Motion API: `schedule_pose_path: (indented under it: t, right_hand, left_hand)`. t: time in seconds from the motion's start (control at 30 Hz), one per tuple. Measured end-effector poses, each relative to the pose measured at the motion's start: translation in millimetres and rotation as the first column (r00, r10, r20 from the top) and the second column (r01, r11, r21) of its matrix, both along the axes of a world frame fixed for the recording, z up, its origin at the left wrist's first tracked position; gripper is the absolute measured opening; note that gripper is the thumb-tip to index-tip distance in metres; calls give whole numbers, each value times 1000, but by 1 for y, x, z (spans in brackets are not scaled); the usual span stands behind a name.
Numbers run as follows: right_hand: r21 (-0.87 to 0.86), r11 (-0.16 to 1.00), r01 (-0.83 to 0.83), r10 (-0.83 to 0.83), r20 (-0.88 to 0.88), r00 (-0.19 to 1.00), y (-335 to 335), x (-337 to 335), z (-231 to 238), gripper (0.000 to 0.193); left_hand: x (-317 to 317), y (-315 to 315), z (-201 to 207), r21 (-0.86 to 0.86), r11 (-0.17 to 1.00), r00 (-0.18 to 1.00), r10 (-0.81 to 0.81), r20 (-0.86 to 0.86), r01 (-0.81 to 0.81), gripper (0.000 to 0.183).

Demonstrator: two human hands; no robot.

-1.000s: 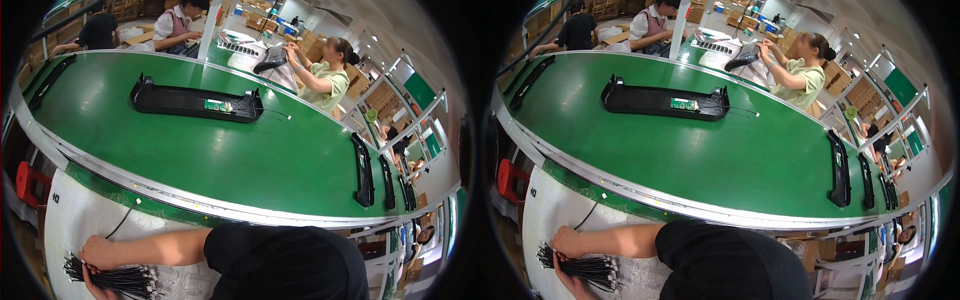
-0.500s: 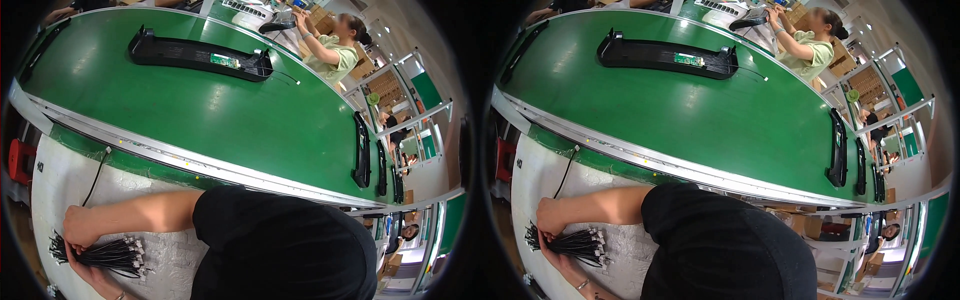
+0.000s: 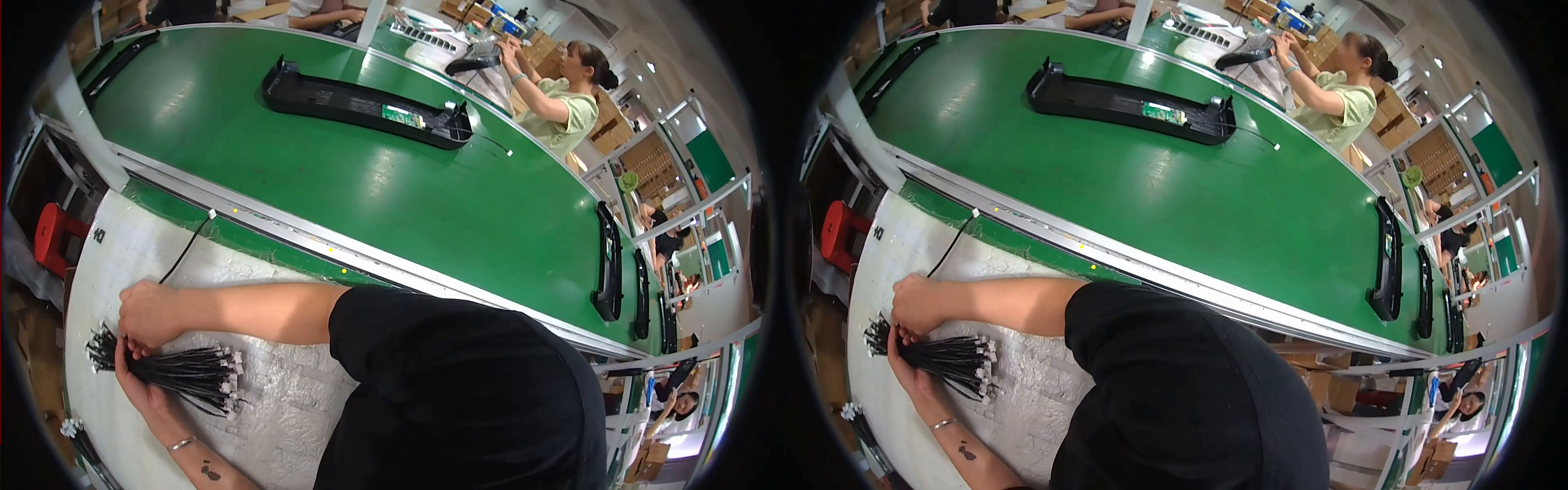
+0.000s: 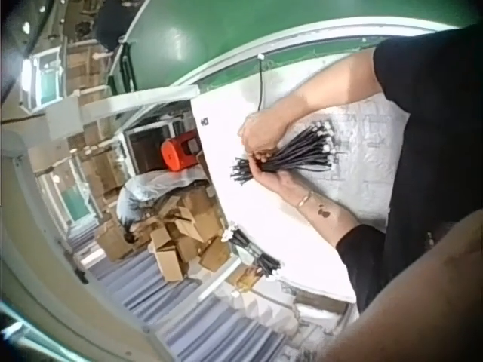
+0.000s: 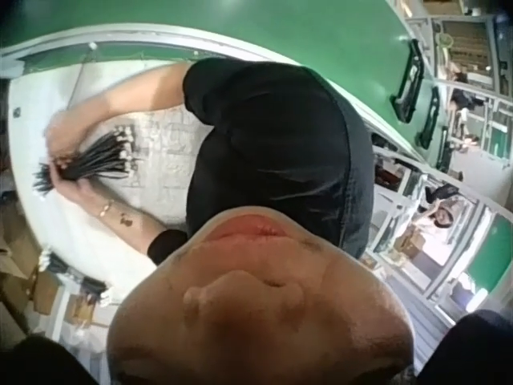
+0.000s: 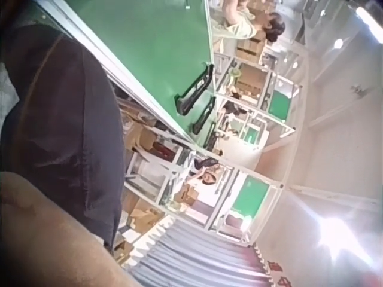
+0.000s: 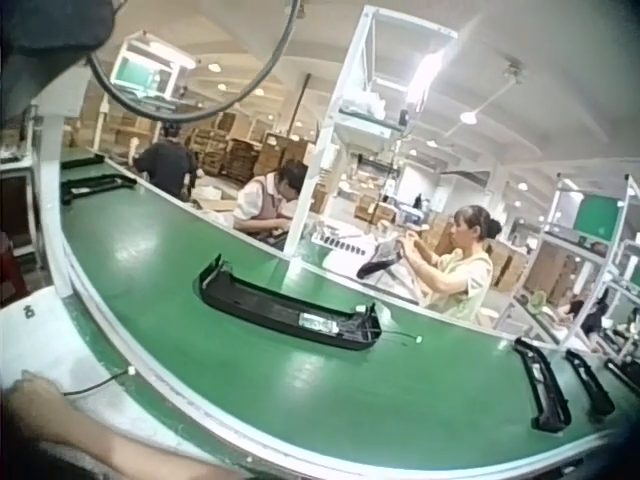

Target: Assembling electronic components by plugging connector wires into a circuit board on a factory assembly line.

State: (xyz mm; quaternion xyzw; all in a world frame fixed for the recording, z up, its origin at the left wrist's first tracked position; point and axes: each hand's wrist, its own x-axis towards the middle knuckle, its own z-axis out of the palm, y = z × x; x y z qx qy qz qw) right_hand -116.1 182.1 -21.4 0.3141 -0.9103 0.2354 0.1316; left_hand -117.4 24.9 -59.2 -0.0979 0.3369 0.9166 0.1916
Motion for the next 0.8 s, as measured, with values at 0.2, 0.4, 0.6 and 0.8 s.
schedule_pose_path:
  t: [0.2, 0.4, 0.6, 0.8]
  right_hand:
    - [-318, 947, -52, -57, -324, 944, 30, 0, -12, 37]
    - [90, 748, 657, -544, -482, 686, 201, 111, 55, 41]
    - [353, 79, 932, -973, -177, 150, 427, 278, -10, 55]
    - [255, 245, 935, -933, -199, 299, 437, 348, 15, 13]
  left_hand:
    - [9, 1, -3, -101, 989, 993, 114, 35, -110, 12]
    - [10, 4, 22, -83, 991, 994, 105, 35, -102, 12]
    - [24, -4, 2, -112, 988, 994, 108, 30, -104, 12]
    - [41, 1, -2, -144, 975, 981, 180, 73, -168, 12]
